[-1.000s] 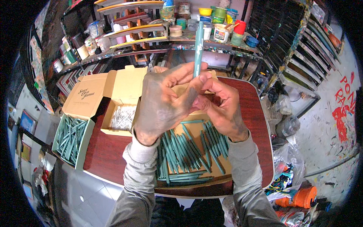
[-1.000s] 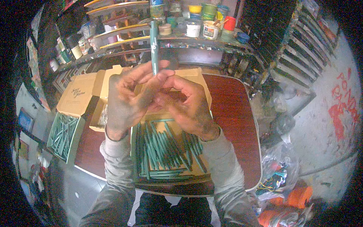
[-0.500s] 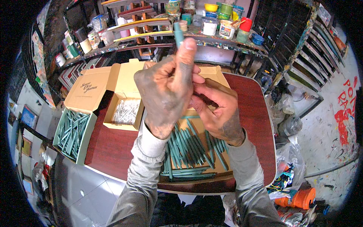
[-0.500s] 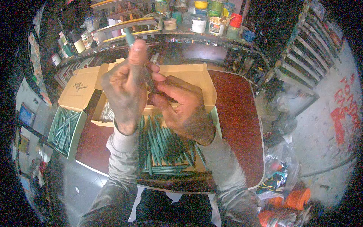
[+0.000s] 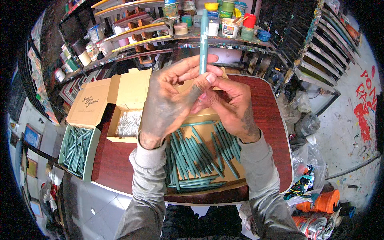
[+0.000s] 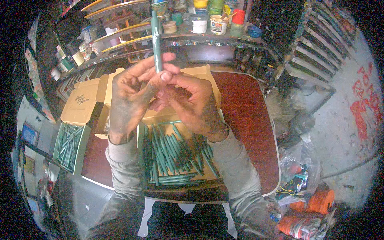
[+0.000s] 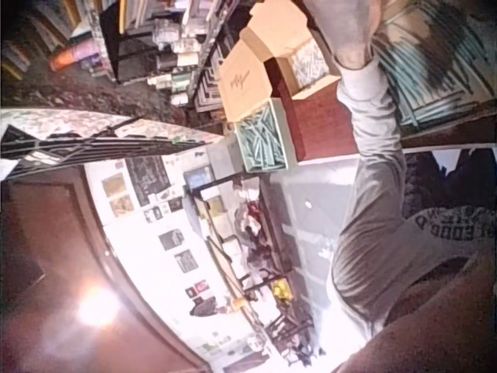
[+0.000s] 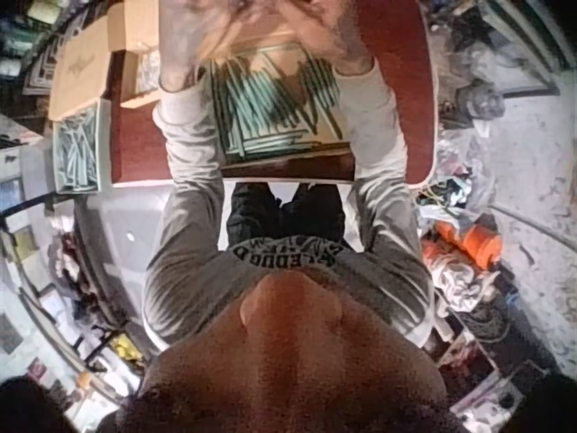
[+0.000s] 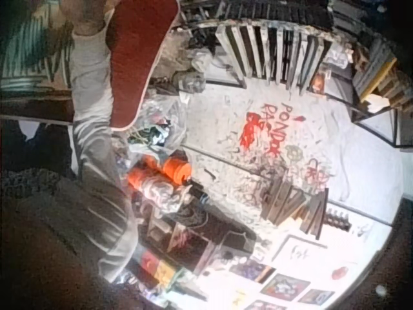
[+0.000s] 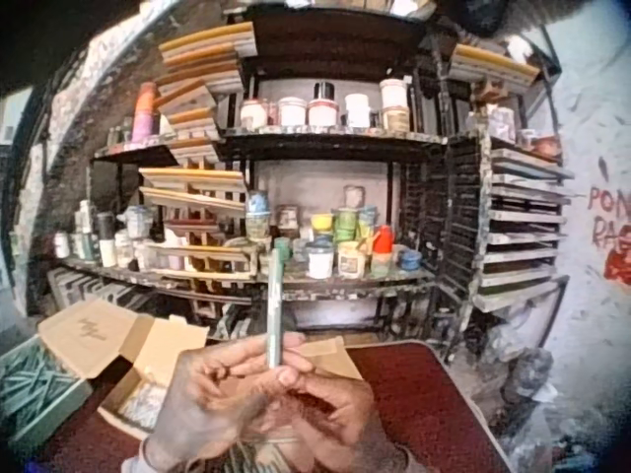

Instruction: The person inserts small white plastic tags into the ends of green sticks, handling several items one at a time and placing the completed pieces into a cardboard box.

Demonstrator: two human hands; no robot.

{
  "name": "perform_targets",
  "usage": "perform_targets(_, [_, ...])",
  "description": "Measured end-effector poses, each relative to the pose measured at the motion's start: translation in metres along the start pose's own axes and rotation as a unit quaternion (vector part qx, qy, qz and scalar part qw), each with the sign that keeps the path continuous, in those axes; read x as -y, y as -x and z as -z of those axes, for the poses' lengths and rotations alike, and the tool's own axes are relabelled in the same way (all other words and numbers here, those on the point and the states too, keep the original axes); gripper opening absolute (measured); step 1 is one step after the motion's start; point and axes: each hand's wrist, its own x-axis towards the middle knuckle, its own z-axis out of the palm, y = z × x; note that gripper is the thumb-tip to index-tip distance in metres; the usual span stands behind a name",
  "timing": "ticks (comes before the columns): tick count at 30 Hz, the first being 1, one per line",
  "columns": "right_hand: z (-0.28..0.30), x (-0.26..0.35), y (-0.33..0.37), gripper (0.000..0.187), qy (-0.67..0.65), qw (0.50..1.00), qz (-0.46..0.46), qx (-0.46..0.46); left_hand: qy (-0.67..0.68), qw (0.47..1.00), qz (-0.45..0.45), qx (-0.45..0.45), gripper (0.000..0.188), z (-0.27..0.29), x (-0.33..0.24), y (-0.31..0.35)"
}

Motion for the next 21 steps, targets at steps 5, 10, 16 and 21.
perform_targets(5, [-0.004, 0.002, 0.001, 0.02, -0.113, 0.993, -0.012, 0.011, -0.011, 0.999, 0.005, 0.04, 0.036, 0.01, -0.003, 0.001])
perform_targets(10, [0.024, 0.027, -0.002, 0.02, 0.07, 0.993, -0.099, -0.003, -0.05, 0.999, -0.005, 0.003, 0.027, 0.017, 0.002, -0.002])
perform_targets(16, [0.056, 0.029, 0.007, 0.023, -0.001, 0.989, -0.086, -0.123, -0.083, 0.979, 0.106, 0.154, 0.024, 0.01, 0.008, 0.007])
perform_targets(21, [0.044, 0.028, -0.006, 0.019, 0.164, 0.974, -0.034, -0.155, 0.008, 0.985, 0.111, 0.134, 0.039, -0.004, 0.022, 0.01])
